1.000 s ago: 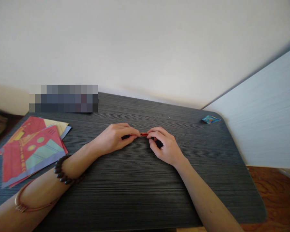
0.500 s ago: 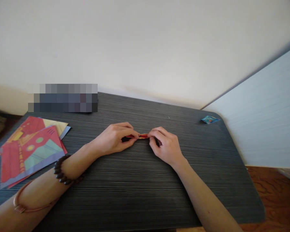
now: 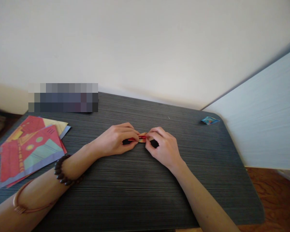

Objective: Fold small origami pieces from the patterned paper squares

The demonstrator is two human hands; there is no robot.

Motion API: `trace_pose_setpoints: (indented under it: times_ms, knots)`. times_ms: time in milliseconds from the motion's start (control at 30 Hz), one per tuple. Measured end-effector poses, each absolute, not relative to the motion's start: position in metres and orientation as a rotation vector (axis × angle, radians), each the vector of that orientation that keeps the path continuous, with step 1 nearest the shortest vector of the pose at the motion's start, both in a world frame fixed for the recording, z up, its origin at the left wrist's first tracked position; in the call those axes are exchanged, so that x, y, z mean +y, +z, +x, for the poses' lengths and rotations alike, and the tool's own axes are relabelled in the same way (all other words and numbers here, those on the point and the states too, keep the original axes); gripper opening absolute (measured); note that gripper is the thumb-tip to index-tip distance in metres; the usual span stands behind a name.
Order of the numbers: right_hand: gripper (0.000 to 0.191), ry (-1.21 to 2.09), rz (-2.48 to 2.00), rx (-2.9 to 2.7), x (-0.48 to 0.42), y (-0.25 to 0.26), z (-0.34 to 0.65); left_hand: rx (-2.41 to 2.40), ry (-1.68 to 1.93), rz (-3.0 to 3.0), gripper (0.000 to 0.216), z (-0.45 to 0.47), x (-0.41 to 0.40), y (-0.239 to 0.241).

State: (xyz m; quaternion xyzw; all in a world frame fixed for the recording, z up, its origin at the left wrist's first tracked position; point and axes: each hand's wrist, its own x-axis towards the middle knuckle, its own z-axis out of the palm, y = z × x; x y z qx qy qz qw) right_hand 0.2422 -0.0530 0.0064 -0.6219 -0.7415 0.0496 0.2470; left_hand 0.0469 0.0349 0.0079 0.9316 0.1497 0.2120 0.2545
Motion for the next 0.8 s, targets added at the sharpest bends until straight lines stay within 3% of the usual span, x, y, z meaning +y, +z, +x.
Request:
trace_pose_setpoints:
  times_ms: [800]
  knots:
    - [0.011, 0.196, -1.856, -1.961, -0.057, 0.004, 0.224, 0.885, 0.547, 2.798, 0.014, 0.063, 0.010, 0.007]
